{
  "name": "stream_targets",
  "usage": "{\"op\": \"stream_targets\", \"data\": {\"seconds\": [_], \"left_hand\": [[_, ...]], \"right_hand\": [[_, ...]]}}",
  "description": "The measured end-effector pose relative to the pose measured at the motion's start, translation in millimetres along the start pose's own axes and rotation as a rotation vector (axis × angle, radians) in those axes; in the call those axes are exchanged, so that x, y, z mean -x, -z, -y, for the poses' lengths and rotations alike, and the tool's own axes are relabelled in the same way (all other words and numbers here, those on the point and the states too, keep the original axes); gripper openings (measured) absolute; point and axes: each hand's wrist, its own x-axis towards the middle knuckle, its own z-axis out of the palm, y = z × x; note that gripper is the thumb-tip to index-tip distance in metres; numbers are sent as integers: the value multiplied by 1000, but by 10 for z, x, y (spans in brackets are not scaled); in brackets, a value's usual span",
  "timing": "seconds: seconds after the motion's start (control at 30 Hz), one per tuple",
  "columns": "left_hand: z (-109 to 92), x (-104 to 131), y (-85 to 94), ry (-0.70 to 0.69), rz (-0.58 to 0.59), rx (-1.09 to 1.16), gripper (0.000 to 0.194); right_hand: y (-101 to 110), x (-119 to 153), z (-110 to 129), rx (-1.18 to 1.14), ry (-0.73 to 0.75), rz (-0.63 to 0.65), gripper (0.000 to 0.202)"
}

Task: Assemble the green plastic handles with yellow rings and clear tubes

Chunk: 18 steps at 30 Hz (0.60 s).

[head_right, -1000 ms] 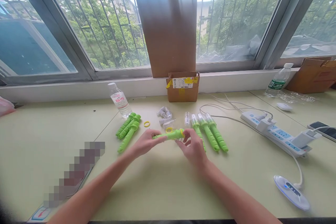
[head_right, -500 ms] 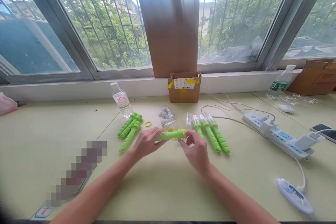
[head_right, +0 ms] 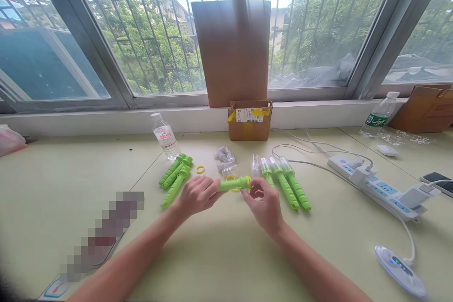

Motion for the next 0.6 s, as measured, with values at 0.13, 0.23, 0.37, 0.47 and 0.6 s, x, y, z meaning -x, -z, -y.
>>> {"op": "stream_targets", "data": {"seconds": [0.13,0.23,0.37,0.47,0.6], "left_hand": [[16,-5,13,-22,12,-17,21],[12,-10,25,-25,28,-28,22],[-4,-10,36,-7,40,-26,27],[-30,-16,40,24,47,-21,28],[-69,-32,35,68,56,-3,30]], "right_hand": [[-6,2,-20,-19,-22,18,25],[1,2,-31,-19,-35,42,25],[11,-9,-11,-4,-15,76,29],[8,-15,-2,8,6,79,29],[-7,-14,-21,10,2,36,25]]}}
